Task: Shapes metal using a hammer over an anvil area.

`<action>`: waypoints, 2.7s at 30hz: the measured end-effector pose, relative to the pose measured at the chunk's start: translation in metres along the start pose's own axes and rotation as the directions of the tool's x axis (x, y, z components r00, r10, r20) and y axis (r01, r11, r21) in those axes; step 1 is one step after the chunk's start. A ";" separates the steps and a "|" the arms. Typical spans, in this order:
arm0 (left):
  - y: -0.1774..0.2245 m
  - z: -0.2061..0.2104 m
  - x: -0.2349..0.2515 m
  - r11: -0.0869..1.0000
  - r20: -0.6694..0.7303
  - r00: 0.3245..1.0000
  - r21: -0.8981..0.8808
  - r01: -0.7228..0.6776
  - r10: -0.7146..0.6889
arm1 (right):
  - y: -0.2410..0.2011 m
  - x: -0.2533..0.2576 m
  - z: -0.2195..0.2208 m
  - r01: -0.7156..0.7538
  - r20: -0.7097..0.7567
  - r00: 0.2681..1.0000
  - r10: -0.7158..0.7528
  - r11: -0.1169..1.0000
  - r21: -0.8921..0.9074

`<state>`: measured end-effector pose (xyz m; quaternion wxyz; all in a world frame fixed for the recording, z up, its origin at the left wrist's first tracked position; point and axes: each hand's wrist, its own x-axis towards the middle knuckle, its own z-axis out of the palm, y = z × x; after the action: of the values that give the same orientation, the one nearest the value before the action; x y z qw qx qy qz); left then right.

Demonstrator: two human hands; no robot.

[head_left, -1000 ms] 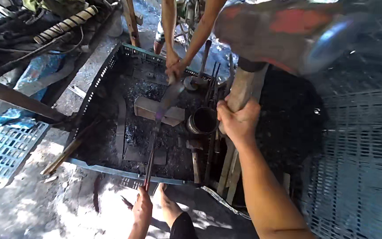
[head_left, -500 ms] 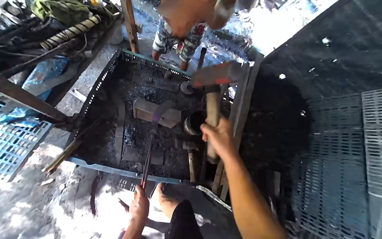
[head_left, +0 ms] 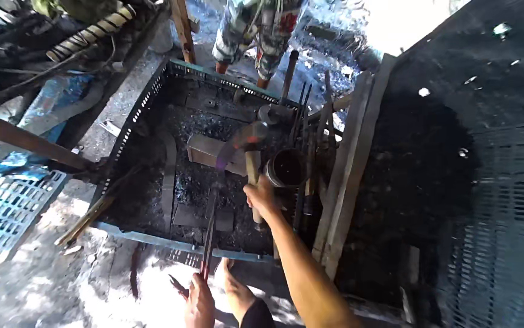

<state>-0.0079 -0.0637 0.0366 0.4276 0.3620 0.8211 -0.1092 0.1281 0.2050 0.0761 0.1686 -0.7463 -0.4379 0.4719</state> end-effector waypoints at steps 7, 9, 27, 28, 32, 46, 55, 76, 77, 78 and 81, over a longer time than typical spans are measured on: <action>-0.017 -0.001 0.011 0.999 0.059 0.998 0.019 -0.037 0.036 | -0.102 -0.134 -0.141 0.433 -0.248 0.845 -0.474 0.878 -0.204; -0.015 -0.005 0.006 0.999 0.062 0.998 0.030 -0.022 0.020 | -0.126 -0.129 -0.156 0.537 -0.366 0.711 -0.601 0.800 -0.269; -0.027 -0.011 0.009 0.998 0.048 0.999 0.053 -0.027 0.025 | -0.118 -0.133 -0.147 0.434 -0.288 0.853 -0.435 0.898 -0.070; -0.028 -0.011 0.009 0.998 0.050 0.999 0.054 -0.024 0.021 | -0.131 -0.138 -0.158 0.474 -0.336 0.805 -0.489 0.871 -0.131; -0.027 -0.004 0.008 0.999 0.045 0.999 0.033 0.003 -0.004 | -0.137 -0.088 -0.134 0.584 -0.520 0.599 -0.609 0.777 -0.237; -0.040 -0.003 0.006 0.999 0.036 0.999 0.046 -0.024 0.022 | -0.101 -0.109 -0.133 0.372 -0.287 0.876 -0.387 0.922 -0.107; -0.031 0.005 0.003 0.999 0.014 0.999 -0.002 0.034 -0.034 | -0.040 -0.012 -0.040 0.365 -0.400 0.800 -0.446 0.892 -0.265; -0.053 0.009 -0.004 1.000 -0.025 1.000 -0.020 0.007 -0.007 | 0.001 0.013 -0.009 0.194 -0.296 0.921 -0.253 0.957 -0.214; -0.053 0.006 -0.010 1.000 -0.020 1.000 -0.014 0.002 -0.003 | 0.023 0.028 0.008 0.100 -0.239 0.962 -0.130 0.986 -0.135; -0.054 -0.001 -0.019 1.000 -0.018 1.000 0.000 -0.003 0.003 | 0.022 0.028 0.009 0.033 -0.181 0.983 -0.034 0.999 -0.007; -0.055 -0.019 -0.032 0.999 -0.022 0.999 0.017 -0.033 0.034 | -0.054 -0.018 -0.057 0.147 -0.184 0.978 -0.100 0.953 0.263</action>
<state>-0.0457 -0.1091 0.0660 0.4172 0.3804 0.8187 -0.1047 0.1473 0.2294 0.1504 0.3366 -0.7239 -0.3981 0.4518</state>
